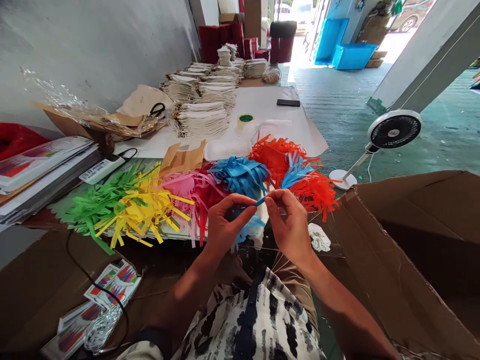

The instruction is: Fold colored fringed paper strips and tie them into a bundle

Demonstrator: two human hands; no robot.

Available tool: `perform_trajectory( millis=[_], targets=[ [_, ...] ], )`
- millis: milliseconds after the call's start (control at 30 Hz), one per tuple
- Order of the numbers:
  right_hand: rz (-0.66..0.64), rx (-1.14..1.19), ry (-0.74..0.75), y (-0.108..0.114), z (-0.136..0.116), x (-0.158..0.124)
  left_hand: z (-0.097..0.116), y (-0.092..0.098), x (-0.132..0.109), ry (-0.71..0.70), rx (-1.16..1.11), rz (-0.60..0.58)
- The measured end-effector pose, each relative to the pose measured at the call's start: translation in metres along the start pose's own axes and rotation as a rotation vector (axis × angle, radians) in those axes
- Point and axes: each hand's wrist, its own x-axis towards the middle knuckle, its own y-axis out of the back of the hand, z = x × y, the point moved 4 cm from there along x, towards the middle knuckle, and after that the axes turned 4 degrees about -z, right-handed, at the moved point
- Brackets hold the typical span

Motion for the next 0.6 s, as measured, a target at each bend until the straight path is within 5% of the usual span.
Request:
perform_trajectory(
  millis=[300, 433, 600],
  targets=[
    [-0.077, -0.14, 0.058, 0.0, 0.003, 0.0, -0.006, -0.008, 0.005, 0.036, -0.051, 0.048],
    [-0.051, -0.02, -0.002, 0.008, 0.007, 0.004, -0.009, -0.009, 0.006, 0.068, -0.097, 0.043],
    [0.005, 0.02, -0.011, 0.016, 0.008, 0.008, -0.014, -0.016, 0.01, 0.136, -0.169, -0.131]
  ],
)
